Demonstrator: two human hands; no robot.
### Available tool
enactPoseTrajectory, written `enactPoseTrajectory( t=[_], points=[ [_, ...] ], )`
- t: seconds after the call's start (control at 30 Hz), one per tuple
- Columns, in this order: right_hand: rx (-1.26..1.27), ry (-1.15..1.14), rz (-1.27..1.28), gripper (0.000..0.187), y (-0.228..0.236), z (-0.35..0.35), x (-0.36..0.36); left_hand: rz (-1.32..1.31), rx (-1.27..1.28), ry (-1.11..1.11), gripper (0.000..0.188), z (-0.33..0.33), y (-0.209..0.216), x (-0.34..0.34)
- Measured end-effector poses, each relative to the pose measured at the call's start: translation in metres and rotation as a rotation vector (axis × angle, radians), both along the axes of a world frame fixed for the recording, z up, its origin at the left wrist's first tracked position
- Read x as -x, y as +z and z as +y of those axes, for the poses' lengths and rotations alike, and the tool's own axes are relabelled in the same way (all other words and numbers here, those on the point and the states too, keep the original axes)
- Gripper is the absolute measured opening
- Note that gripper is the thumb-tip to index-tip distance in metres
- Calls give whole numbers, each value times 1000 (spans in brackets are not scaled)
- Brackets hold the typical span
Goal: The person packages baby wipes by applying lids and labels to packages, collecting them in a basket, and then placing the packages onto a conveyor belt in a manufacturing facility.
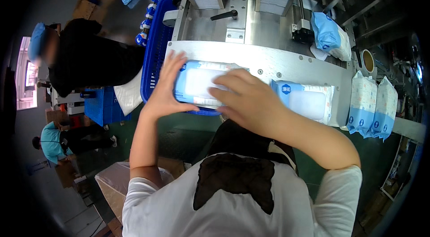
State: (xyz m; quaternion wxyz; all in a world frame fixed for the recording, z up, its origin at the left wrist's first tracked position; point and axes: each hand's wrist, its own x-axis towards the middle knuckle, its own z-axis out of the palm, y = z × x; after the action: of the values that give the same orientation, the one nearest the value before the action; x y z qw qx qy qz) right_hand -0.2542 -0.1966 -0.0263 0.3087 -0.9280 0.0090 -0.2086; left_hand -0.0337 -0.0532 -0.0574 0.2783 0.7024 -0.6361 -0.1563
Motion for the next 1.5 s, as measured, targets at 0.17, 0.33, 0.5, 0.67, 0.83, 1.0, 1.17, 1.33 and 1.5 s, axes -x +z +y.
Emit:
enactPoseTrajectory(
  t=[0.17, 0.33, 0.5, 0.67, 0.83, 1.0, 1.17, 1.33, 1.5],
  points=[
    [256, -73, 30, 41, -24, 11, -39, 209, 6, 8, 98, 0, -24, 5],
    [-40, -113, 153, 21, -1, -15, -48, 288, 205, -2, 96, 3, -33, 21],
    [-538, -146, 398, 28, 60, -28, -40, 328, 353, -132, 92, 2, 1, 31],
    [-645, -153, 334, 31, 98, -20, -21, 326, 550, -221, 92, -2, 23, 42],
    [-629, -154, 344, 33, 114, -17, -10, 305, 587, -237, 89, 0, 34, 49],
    [-715, -206, 305, 34, 105, -17, -1, 371, 531, -258, 92, 3, 45, 61],
    [-673, -228, 326, 31, 105, -18, 0, 451, 490, -265, 91, 7, 46, 67],
    [-659, -238, 273, 33, 102, -16, -5, 483, 516, -250, 88, 7, 43, 68],
    [-583, -206, 187, 32, 106, -15, -9, 423, 557, -226, 88, 9, 45, 67]
  ],
)
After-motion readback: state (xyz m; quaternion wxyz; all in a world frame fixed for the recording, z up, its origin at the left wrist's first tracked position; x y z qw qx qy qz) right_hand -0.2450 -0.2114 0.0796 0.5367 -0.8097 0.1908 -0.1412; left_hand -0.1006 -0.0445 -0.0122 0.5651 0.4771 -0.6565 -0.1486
